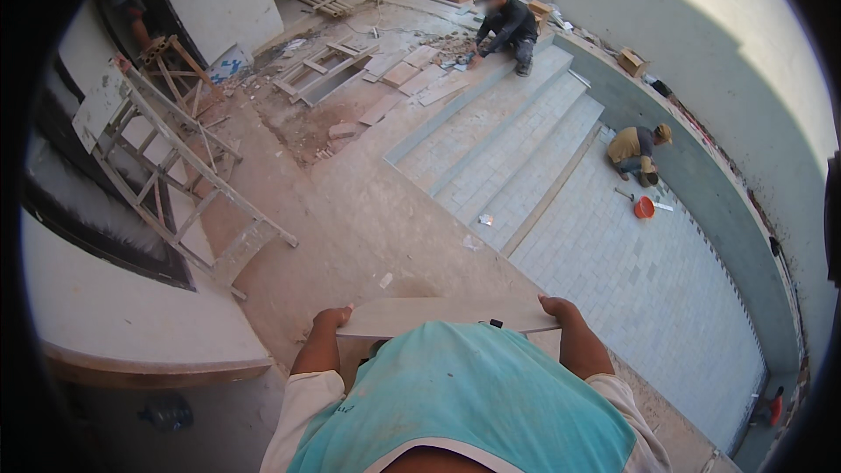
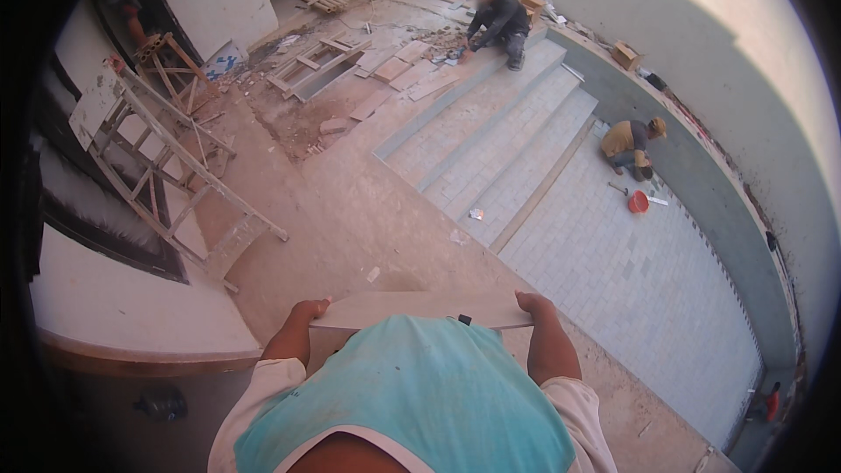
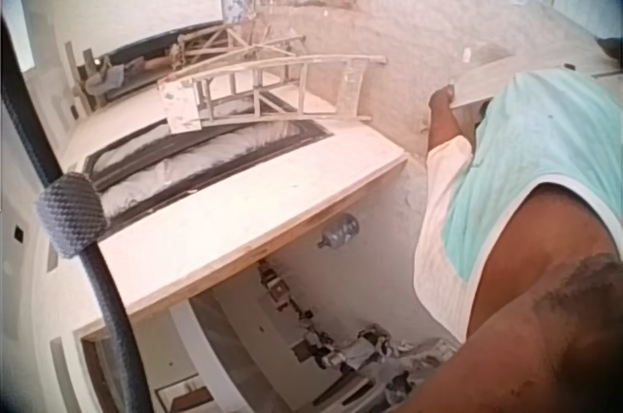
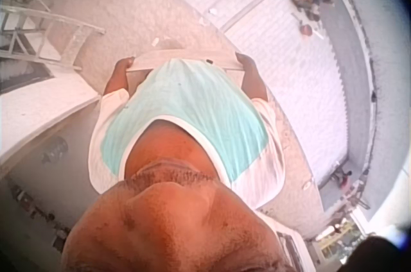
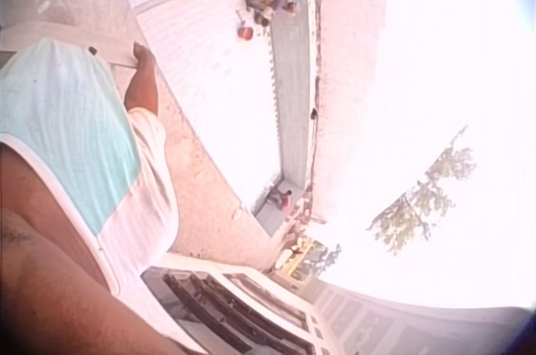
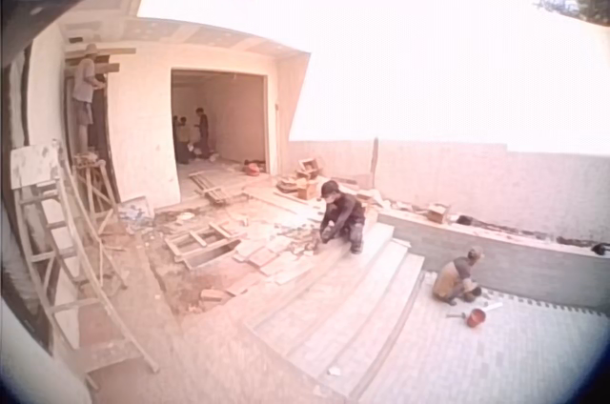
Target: The person picks up a large tile, places it on the ground, and uses a hand-held power grinder to cut a straight line along the edge of the tile.
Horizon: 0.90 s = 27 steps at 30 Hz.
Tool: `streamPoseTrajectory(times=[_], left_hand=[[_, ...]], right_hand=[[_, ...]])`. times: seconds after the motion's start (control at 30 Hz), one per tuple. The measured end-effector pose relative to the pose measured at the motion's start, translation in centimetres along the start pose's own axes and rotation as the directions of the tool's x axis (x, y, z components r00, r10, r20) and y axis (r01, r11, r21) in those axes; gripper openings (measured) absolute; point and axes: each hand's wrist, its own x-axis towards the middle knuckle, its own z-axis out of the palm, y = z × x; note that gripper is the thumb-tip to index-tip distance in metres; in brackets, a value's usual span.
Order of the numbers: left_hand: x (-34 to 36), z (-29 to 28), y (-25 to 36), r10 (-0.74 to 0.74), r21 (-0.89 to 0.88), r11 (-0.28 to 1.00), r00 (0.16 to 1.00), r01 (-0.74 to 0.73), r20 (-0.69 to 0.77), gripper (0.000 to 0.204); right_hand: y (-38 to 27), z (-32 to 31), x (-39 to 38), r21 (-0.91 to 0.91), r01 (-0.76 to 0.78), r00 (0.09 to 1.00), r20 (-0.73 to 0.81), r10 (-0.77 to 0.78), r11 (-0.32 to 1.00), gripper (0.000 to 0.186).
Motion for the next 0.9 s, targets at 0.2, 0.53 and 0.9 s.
streamPoseTrajectory(times=[0.2,0.53,0.9], left_hand=[[-0.2,-0.3,0.1,0.05,0.013,0.999,0.998,-0.05,0.032,0.075],[-1.8,-0.5,0.2,0.052,0.006,0.999,0.998,-0.052,0.028,0.077],[-6.4,-1.8,2.6,0.018,0.055,0.998,0.999,-0.017,-0.028,0.078]], right_hand=[[-0.2,-0.1,-0.4,-0.005,-0.008,1.0,-0.003,0.008,1.0,0.075],[-0.1,0.1,-0.5,-0.022,-0.01,1.0,-0.003,0.01,1.0,0.073],[2.1,1.4,2.4,0.028,-0.081,0.995,-0.047,0.082,0.996,0.069]])
